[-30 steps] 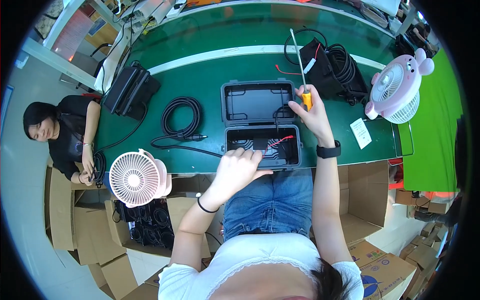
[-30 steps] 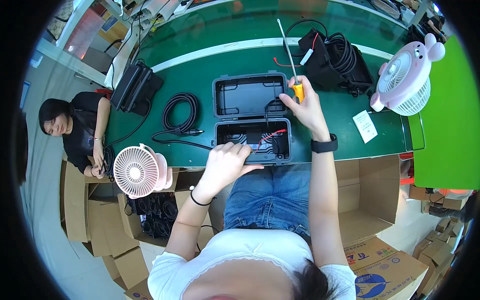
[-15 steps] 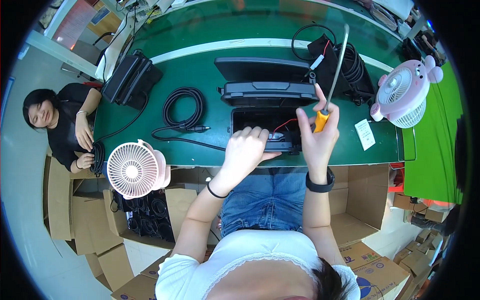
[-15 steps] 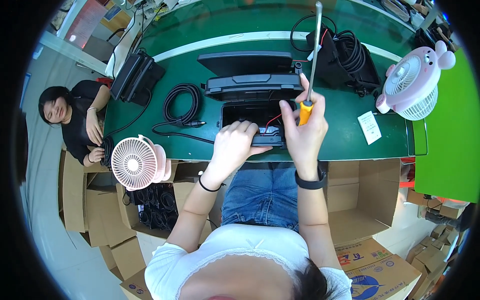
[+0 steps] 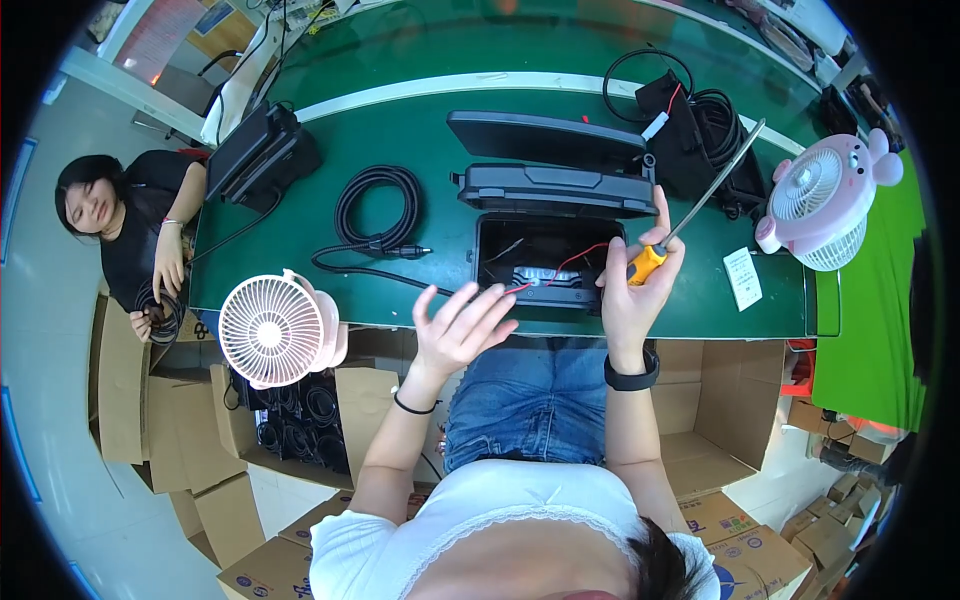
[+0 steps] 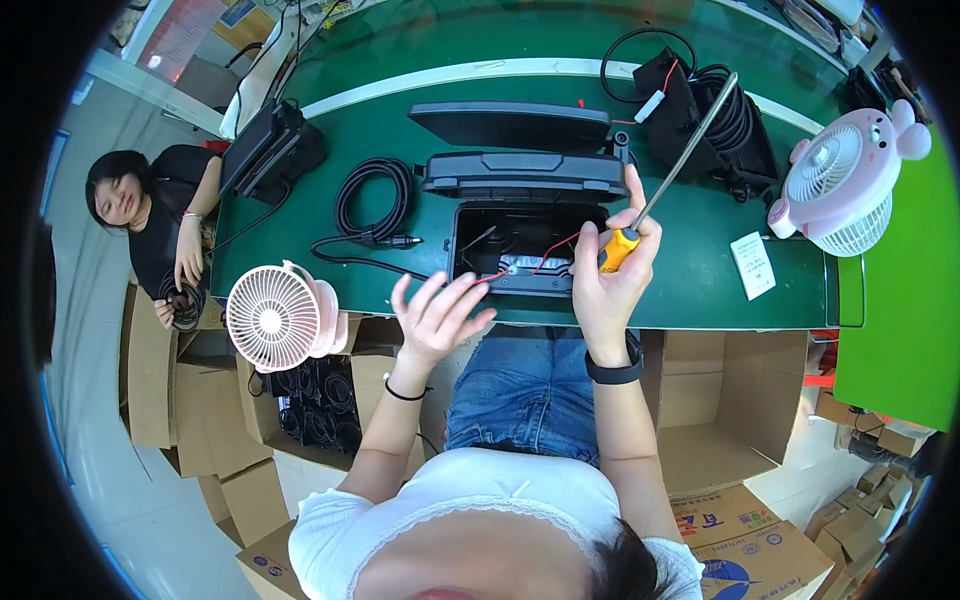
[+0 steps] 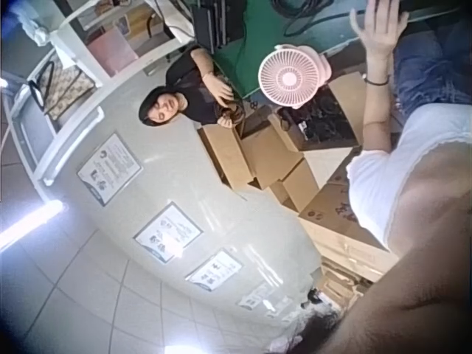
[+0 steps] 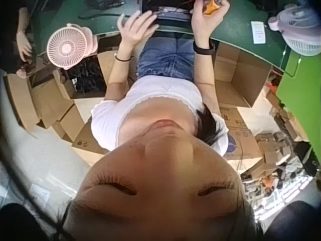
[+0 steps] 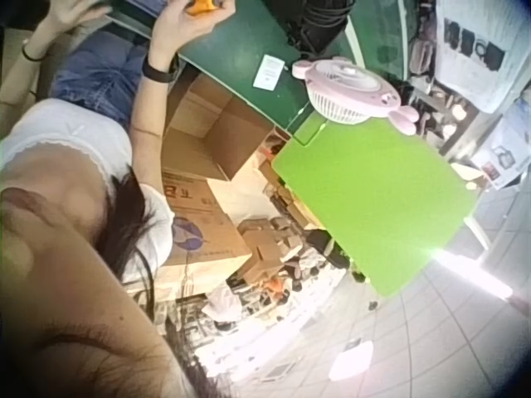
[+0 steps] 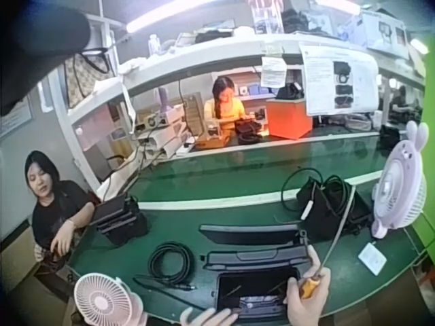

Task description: Assembling or disassembling electronic solar component boxes using a manual screwdriver.

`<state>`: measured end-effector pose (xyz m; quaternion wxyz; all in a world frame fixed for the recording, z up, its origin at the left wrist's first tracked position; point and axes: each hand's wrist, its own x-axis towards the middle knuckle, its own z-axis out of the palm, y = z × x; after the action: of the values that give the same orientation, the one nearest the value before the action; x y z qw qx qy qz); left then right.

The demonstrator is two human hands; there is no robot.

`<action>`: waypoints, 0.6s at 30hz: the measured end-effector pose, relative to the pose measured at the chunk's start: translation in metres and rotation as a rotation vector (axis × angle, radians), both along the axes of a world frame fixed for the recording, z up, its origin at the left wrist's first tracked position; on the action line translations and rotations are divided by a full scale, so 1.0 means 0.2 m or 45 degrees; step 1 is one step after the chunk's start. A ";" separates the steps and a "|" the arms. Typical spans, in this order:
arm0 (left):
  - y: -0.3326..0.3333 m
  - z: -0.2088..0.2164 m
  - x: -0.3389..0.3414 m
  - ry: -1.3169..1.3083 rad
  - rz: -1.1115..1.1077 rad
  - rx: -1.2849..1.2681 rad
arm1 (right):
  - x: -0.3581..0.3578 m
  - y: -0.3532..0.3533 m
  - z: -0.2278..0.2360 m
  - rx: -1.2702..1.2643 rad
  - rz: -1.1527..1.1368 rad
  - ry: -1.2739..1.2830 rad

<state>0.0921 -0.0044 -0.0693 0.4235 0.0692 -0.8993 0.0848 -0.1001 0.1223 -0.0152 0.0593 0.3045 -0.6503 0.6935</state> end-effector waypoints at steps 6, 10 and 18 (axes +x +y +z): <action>-0.08 0.11 -0.05 -0.364 0.073 0.042 | 0.01 0.01 -0.01 -0.050 0.016 -0.047; -0.12 0.14 -0.08 -0.148 -0.100 0.312 | 0.02 0.00 0.01 -0.100 0.025 -0.091; -0.15 0.19 -0.10 -0.401 -0.309 0.356 | 0.04 -0.01 0.03 -0.165 0.007 -0.174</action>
<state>0.0723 -0.0335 -0.0315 0.2716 0.0043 -0.9589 -0.0822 -0.0926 0.1211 -0.0088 0.0327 0.2538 -0.6059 0.7533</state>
